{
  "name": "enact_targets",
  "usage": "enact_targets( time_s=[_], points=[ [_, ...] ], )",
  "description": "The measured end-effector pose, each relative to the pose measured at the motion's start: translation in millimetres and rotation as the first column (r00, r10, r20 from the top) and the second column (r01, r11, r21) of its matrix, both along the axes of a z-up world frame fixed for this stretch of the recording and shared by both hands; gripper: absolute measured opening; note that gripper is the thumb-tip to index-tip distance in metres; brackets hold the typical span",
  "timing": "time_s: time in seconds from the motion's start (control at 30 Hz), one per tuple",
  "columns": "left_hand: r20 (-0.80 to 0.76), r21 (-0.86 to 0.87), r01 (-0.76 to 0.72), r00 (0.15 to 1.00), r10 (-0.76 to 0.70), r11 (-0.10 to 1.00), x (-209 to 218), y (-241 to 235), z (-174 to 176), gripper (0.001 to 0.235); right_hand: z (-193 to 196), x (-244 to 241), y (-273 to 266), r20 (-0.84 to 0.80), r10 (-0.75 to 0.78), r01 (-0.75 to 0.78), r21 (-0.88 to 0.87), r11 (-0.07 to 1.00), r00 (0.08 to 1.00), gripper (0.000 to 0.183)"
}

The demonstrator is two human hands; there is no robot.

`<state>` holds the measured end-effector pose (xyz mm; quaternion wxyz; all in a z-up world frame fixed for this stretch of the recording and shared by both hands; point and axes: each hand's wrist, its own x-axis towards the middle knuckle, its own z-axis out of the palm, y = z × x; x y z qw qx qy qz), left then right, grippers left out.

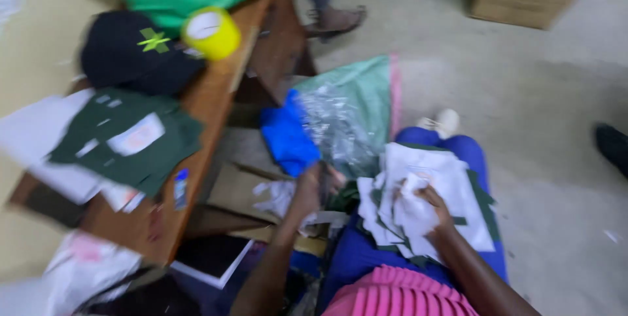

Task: The person sits on the floor and uses scissors to cut green fabric pieces that are layered on top of white paper templates. They repeatedly pick up the fabric, cut along the template edges, and place the cut pieces onto a pile on the desk to the left.

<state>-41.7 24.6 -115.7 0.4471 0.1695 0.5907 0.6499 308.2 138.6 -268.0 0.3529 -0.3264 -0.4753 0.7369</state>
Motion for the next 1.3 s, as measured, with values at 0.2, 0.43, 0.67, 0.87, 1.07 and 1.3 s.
enact_targets(
  time_s=[0.2, 0.43, 0.67, 0.87, 1.07, 1.3],
  points=[
    [-0.205, -0.23, 0.294, 0.917, -0.341, 0.928, 132.8, 46.5, 7.0, 0.042, 130.3, -57.9, -8.7, -0.464, -0.371, 0.081, -0.533, 0.843, 0.804, 0.026],
    [0.073, 0.105, 0.307, 0.946, -0.315, 0.946, 153.3, 59.7, 62.9, 0.05, 219.8, -77.3, -3.1, -0.191, -0.12, 0.155, 0.178, 0.972, 0.974, 0.015],
    [0.23, 0.069, -0.029, 0.973, 0.012, 0.997, 45.4, 19.7, -68.0, 0.058, 132.6, -73.1, 3.7, -0.116, 0.221, -0.18, 0.284, 0.942, 0.968, 0.04],
    [-0.666, -0.56, -0.626, 0.73, 0.154, 0.542, -116.2, -76.4, -258.0, 0.022, 149.7, -34.5, 12.1, 0.505, 0.029, -0.28, 0.429, 0.859, 0.863, 0.024],
    [-0.674, -0.688, -0.707, 0.706, 0.216, 0.166, -130.4, -112.5, -282.3, 0.04, 173.5, -39.8, -1.1, 0.655, 0.027, -0.258, 0.259, 0.931, 0.755, 0.021],
    [-0.934, -0.121, -0.954, 0.203, 0.293, 0.274, -153.5, -83.4, -266.6, 0.039, 119.7, -22.1, 8.9, 0.709, -0.126, -0.425, 0.545, 0.723, 0.694, 0.025]
  ],
)
